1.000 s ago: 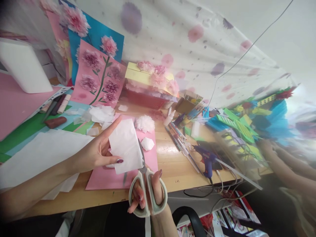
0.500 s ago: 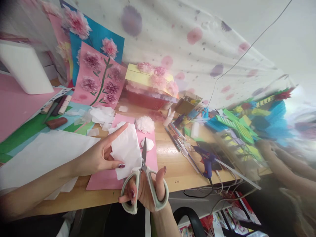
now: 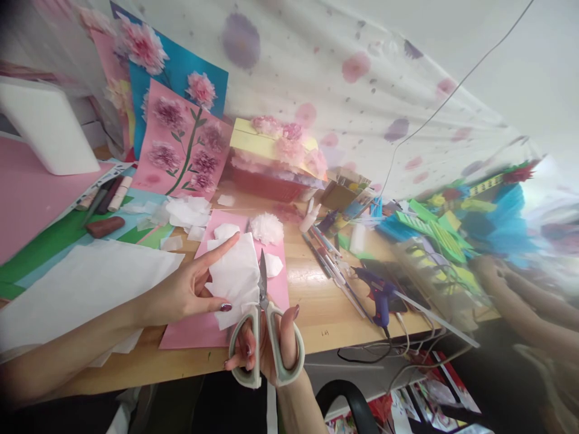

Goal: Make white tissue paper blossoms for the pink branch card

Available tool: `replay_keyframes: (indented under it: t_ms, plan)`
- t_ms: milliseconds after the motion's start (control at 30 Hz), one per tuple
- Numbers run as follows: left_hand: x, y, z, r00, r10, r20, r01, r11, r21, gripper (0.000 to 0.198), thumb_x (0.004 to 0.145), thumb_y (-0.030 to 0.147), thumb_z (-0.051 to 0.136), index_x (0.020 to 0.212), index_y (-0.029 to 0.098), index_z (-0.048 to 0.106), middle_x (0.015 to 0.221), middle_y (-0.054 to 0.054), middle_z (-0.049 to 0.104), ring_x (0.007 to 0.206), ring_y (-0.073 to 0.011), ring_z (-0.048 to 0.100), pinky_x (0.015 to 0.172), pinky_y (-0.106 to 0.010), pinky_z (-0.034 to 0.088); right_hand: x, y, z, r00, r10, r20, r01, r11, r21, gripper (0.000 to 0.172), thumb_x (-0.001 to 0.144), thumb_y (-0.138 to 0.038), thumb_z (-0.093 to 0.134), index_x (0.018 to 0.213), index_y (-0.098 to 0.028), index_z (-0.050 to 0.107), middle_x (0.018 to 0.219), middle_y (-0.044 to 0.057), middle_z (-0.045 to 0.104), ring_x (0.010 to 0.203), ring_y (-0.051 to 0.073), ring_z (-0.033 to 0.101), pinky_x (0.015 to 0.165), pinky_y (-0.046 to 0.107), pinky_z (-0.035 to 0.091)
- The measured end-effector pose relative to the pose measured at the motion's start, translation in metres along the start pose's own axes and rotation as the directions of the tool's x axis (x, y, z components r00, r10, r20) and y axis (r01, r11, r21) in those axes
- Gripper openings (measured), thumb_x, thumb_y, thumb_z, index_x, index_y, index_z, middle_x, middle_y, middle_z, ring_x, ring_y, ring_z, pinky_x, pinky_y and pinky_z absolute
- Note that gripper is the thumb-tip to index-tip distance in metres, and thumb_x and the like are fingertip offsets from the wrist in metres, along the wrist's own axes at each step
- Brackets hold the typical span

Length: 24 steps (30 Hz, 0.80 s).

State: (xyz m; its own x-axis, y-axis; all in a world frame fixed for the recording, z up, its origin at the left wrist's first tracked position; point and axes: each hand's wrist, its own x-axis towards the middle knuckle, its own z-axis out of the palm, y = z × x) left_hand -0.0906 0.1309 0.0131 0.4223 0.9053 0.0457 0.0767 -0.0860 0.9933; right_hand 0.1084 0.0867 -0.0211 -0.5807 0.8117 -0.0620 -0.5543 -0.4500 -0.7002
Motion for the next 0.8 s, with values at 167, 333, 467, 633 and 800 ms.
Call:
replay_keyframes:
  t_ms: [167,333,467,633,800]
  plan:
    - [0.0,0.002,0.0,1.0,0.005,0.003,-0.005,1.0,-0.014,0.096,0.068,0.028,0.074,0.145,0.037,0.018,0.083,0.003,0.05,0.058,-0.0077,0.03,0.053,-0.02,0.041,0.003,0.007,-0.011,1.0,-0.001,0.03,0.0,0.998,0.06,0.083,0.055,-0.091,0.025,0.046,-0.013,0.052,0.032,-0.005,0.037,0.026,0.005,0.032,0.037,0.022,0.047]
    - [-0.001,0.005,0.004,0.998,-0.021,0.063,0.03,0.987,-0.157,0.093,0.07,0.021,0.07,0.146,0.035,0.018,0.08,0.003,0.053,0.061,-0.0084,0.039,0.062,-0.024,0.048,0.005,0.004,-0.015,0.996,-0.059,0.074,0.053,0.995,0.08,0.082,0.06,-0.089,0.025,0.045,-0.013,0.052,0.031,-0.005,0.034,0.026,0.004,0.03,0.033,0.018,0.04]
    - [-0.001,0.005,0.006,0.995,-0.031,0.095,0.052,0.973,-0.226,0.085,0.071,0.019,0.068,0.144,0.031,0.027,0.08,0.003,0.054,0.063,-0.0085,0.042,0.06,-0.023,0.046,-0.001,-0.006,-0.007,0.999,-0.044,0.003,0.044,0.998,0.049,0.089,0.058,-0.091,0.023,0.069,-0.012,0.063,0.043,-0.002,0.046,0.036,0.009,0.044,0.039,0.02,0.043]
    - [0.0,0.004,0.002,0.996,-0.068,0.06,0.082,0.956,-0.28,0.089,0.071,0.022,0.07,0.146,0.029,0.022,0.064,0.007,0.043,0.055,-0.0071,0.038,0.05,-0.02,0.038,-0.013,-0.012,0.001,1.0,-0.004,-0.007,0.004,0.999,-0.035,0.093,0.057,-0.092,0.021,0.083,-0.014,0.063,0.051,0.0,0.051,0.042,0.013,0.051,0.052,0.029,0.05]
    - [0.0,0.006,-0.001,0.992,-0.076,0.105,0.103,0.953,-0.284,0.087,0.073,0.023,0.07,0.145,0.032,0.022,0.064,0.007,0.042,0.054,-0.0071,0.037,0.048,-0.019,0.034,-0.023,-0.013,0.003,0.999,0.025,0.029,-0.025,1.0,-0.001,0.091,0.059,-0.091,0.023,0.09,-0.015,0.063,0.054,0.0,0.053,0.041,0.011,0.049,0.058,0.035,0.053]
